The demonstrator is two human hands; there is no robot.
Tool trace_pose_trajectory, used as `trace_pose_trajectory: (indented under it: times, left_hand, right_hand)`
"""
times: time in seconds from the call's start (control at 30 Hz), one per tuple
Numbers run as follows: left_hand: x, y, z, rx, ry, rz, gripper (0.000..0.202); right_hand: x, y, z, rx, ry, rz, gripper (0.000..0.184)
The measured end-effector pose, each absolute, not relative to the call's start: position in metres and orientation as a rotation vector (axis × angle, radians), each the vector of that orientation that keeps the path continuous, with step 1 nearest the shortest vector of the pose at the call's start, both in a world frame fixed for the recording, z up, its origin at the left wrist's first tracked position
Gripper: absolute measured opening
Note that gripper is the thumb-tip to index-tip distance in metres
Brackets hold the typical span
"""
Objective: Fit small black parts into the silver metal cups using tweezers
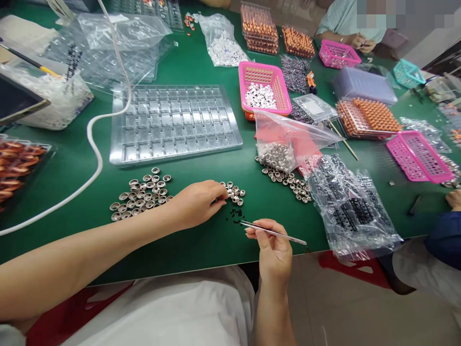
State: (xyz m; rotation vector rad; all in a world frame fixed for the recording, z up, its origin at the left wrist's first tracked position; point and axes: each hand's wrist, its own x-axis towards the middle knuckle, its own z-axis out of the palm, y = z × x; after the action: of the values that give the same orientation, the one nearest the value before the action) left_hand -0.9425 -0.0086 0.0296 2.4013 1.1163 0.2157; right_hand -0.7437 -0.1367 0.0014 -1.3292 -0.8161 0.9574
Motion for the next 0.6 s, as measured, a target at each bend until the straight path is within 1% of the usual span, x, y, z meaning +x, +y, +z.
trace_pose_trajectory:
  times: [0.13, 0.23, 0.4, 0.6]
  left_hand:
    - [-0.943, -0.01, 0.025, 2.406, 1.072, 0.352, 0.017]
    - [-0.946, -0.014, 0.026, 2.392, 1.034, 0.45, 0.02]
    - [-0.951, -0.031, 0.035, 2.301, 0.986, 0.505, 0.028]
    - [-0.95, -0.05, 0.032, 2.113, 0.955, 0.537, 0.029]
  right_hand:
    - [-0.736, -0.136, 0.002, -1.376, -0.841, 0.925, 0.015]
    - [-0.733, -0.135, 0.001, -1.377, -0.9, 0.88, 0.013]
    - [-0.737, -0.135, 0.001, -1.401, -1.009, 0.849, 0.011]
    - [-0.74, -0.128, 0.001, -1.586, -1.135, 0.715, 0.019]
